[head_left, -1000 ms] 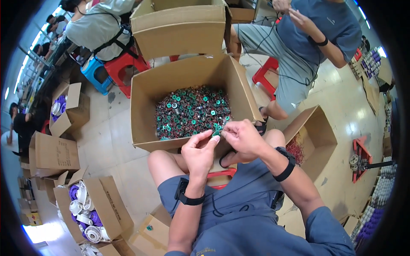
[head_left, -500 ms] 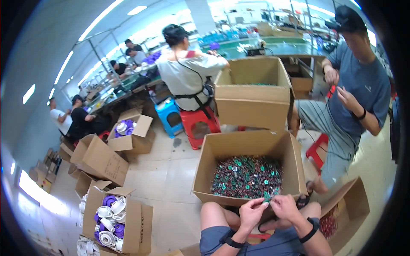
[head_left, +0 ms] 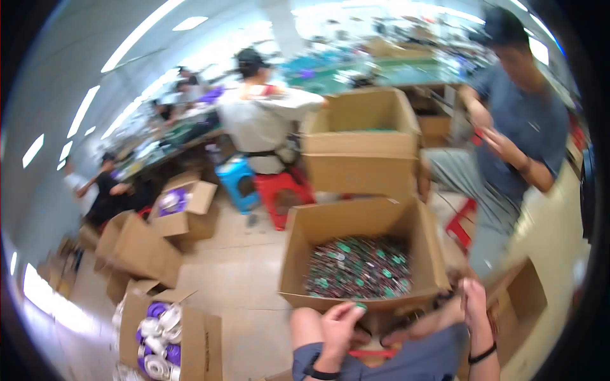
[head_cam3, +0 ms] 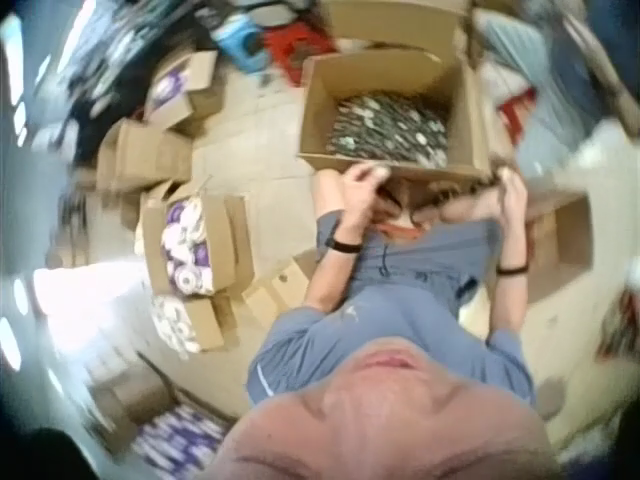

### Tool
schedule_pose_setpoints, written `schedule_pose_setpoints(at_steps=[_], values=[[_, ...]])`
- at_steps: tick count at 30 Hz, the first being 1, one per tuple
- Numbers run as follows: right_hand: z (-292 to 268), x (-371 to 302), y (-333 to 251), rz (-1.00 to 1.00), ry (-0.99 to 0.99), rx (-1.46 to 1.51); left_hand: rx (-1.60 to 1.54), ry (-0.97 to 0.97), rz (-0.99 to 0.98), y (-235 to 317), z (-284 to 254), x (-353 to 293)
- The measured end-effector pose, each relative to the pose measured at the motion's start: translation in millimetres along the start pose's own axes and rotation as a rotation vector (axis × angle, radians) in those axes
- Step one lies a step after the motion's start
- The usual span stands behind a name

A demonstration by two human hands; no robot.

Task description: Sorting and assembling small plastic green and brown components from bulk boxes into organized batches.

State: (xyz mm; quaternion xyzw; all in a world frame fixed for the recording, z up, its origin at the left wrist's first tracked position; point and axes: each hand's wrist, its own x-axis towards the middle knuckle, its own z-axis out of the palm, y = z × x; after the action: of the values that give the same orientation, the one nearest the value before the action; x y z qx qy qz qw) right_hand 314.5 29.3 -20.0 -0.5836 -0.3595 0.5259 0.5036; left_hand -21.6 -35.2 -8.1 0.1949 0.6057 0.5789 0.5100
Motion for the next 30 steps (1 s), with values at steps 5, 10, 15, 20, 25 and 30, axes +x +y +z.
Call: schedule_pose_setpoints(at_steps=[5, 10, 15, 20, 25, 30], values=[[-111.9, 20.4, 1.5, 0.064, 0.357, 0.092, -0.029, 0.044, 0.191, 13.0, -57.5, 7.5], [-304.2, 18.9, 80.6, 0.336, 0.698, 0.12, -0.222, 0.105, 0.056, -2.1, -80.8, 8.9], [-240.1, 18.5, 133.3, 0.213, 0.391, -0.385, -0.208, 0.206, 0.018, 3.7, -135.8, -13.8], [-139.6, -15.9, 105.5, 0.083, 0.207, -0.425, -0.373, 0.493, -0.06, -2.9, -189.2, -48.6], [-99.8, 17.9, 132.1, -0.15, 0.052, -0.612, -0.333, 0.832, -0.065, -1.8, -291.1, -115.8], [-87.6, 42.5, 137.5, -0.179, -0.007, -0.537, -0.27, 1.037, -0.216, -106.5, -391.2, -177.5]])
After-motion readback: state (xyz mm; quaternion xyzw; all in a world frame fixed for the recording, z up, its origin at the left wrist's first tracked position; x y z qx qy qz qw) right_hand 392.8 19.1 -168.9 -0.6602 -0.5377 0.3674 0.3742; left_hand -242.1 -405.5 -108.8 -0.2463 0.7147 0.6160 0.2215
